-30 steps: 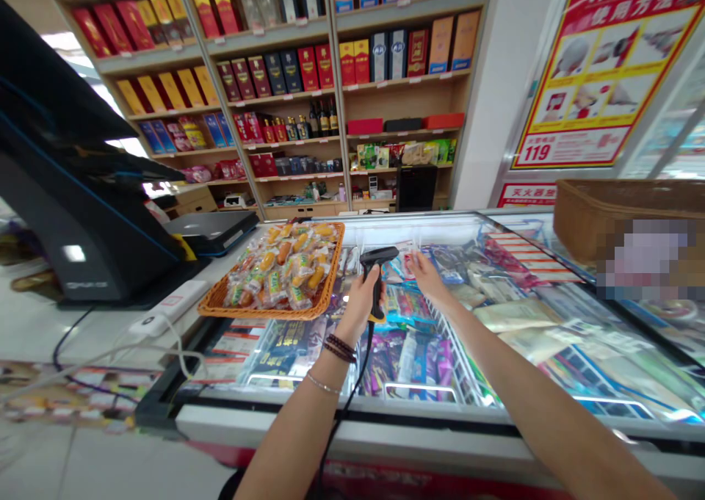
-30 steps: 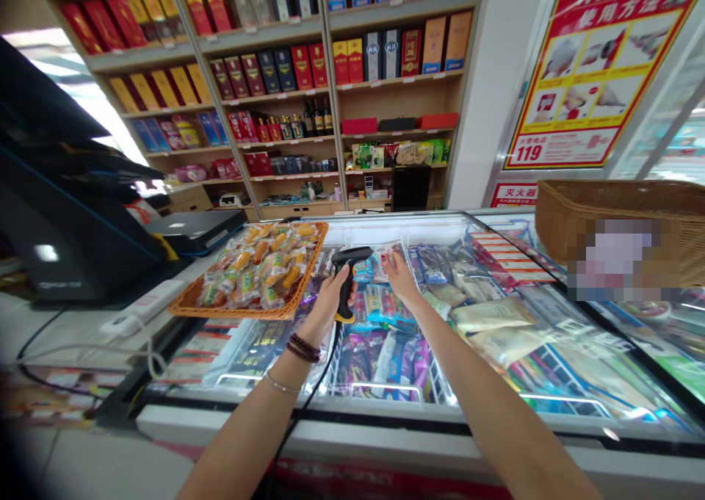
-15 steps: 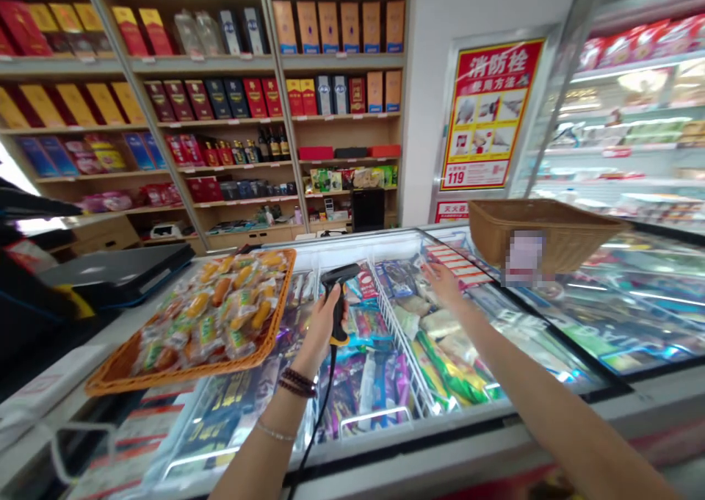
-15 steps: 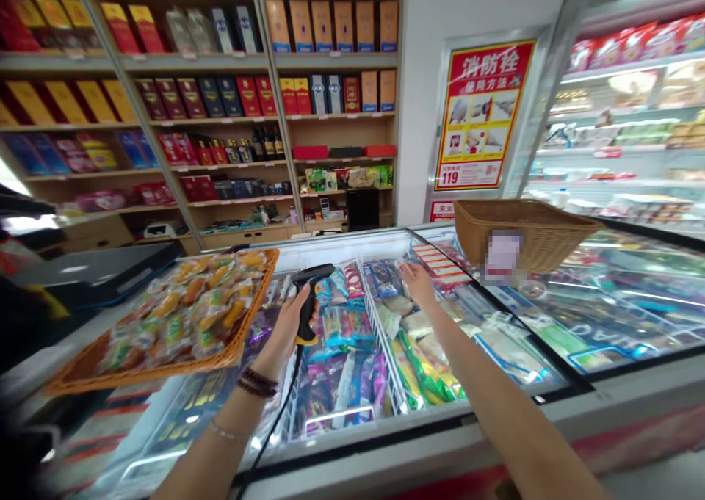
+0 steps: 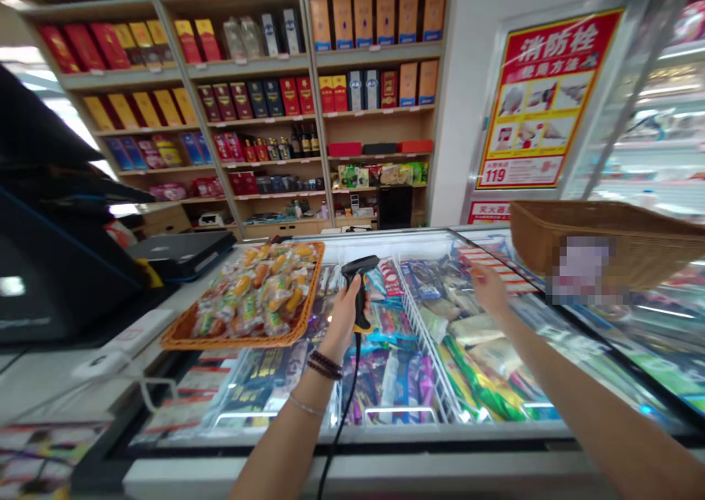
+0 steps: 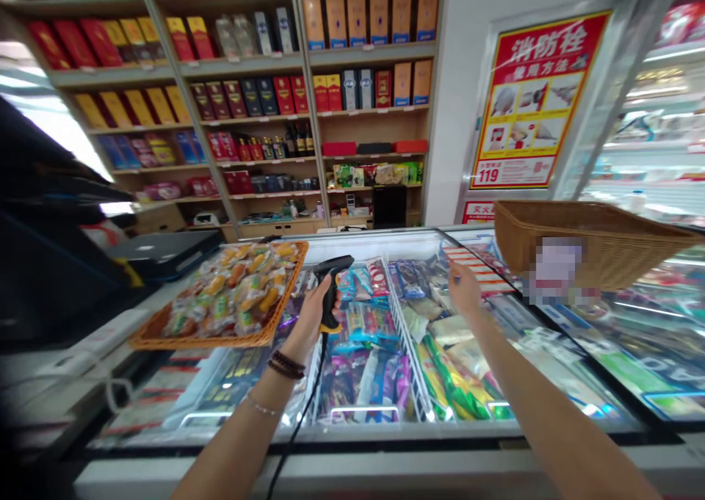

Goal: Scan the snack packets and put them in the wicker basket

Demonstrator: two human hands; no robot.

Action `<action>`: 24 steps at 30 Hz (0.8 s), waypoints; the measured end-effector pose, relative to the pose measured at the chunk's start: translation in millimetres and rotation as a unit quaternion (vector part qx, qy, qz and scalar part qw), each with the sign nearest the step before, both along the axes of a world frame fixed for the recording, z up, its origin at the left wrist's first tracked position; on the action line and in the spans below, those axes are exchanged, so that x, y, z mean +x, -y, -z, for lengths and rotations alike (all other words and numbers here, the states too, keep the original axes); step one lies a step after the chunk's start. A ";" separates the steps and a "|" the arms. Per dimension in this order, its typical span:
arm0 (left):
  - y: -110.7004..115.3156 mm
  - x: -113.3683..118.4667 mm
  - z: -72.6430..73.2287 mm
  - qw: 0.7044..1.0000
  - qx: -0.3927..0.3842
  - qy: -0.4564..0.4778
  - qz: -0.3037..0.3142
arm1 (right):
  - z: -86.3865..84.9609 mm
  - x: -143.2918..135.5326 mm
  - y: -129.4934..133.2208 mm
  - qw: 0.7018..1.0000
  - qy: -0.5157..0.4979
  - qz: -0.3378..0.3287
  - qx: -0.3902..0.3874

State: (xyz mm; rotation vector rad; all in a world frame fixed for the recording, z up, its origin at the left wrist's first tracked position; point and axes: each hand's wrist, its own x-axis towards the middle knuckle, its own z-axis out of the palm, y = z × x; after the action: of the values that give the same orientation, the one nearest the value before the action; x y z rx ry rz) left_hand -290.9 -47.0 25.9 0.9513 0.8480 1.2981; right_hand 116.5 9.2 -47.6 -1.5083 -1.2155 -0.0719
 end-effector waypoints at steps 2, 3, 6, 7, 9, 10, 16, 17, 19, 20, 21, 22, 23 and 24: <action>2.1 -10.8 -9.9 1.000 0.023 0.010 -0.006 | -2.9 -30.5 -21.9 1.000 -0.019 -0.018 -0.010; 3.4 -17.3 -15.3 0.999 0.036 0.011 -0.011 | -6.3 -50.6 -33.4 0.999 -0.028 -0.038 -0.012; 9.0 -41.7 -31.4 0.997 0.069 0.013 -0.042 | -23.0 -126.4 -62.9 0.990 -0.060 -0.125 -0.018; 11.3 -51.3 -36.3 0.995 0.075 0.013 -0.058 | -30.0 -154.7 -69.6 0.984 -0.071 -0.163 -0.019; 15.7 -72.4 -44.4 0.992 0.081 0.009 -0.092 | -44.3 -212.0 -77.5 0.966 -0.083 -0.244 -0.024; 17.7 -83.6 -47.2 0.990 0.083 0.005 -0.110 | -51.0 -240.0 -78.9 0.956 -0.084 -0.279 -0.028; 24.0 -143.1 -40.3 0.968 0.077 -0.012 -0.237 | -72.0 -385.1 -62.4 0.915 -0.002 -0.401 -0.041; 24.5 -149.8 -35.9 0.965 0.074 -0.015 -0.250 | -72.1 -403.7 -58.1 0.915 0.017 -0.400 -0.050; 25.1 -160.1 -26.4 0.963 0.063 -0.018 -0.263 | -70.3 -434.0 -51.1 0.917 0.050 -0.388 -0.077; 25.1 -163.7 -22.0 0.963 0.055 -0.015 -0.265 | -68.8 -445.1 -49.0 0.919 0.062 -0.378 -0.097; 25.0 -166.4 -18.2 0.963 0.045 -0.010 -0.266 | -67.3 -453.4 -48.0 0.920 0.071 -0.368 -0.116; 24.7 -168.5 -15.0 0.963 0.037 -0.002 -0.268 | -65.9 -458.7 -48.2 0.921 0.074 -0.359 -0.132; 24.2 -169.8 -12.7 0.963 0.031 0.007 -0.269 | -64.6 -461.1 -49.6 0.921 0.071 -0.354 -0.144; 23.5 -170.7 -11.0 0.963 0.028 0.014 -0.269 | -63.5 -461.0 -52.0 0.922 0.058 -0.352 -0.149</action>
State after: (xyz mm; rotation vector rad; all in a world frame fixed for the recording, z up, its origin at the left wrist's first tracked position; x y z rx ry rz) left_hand -461.6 -70.5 37.0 0.7668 1.0977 1.8023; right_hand -344.5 61.2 16.0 -1.2410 -1.8670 0.5321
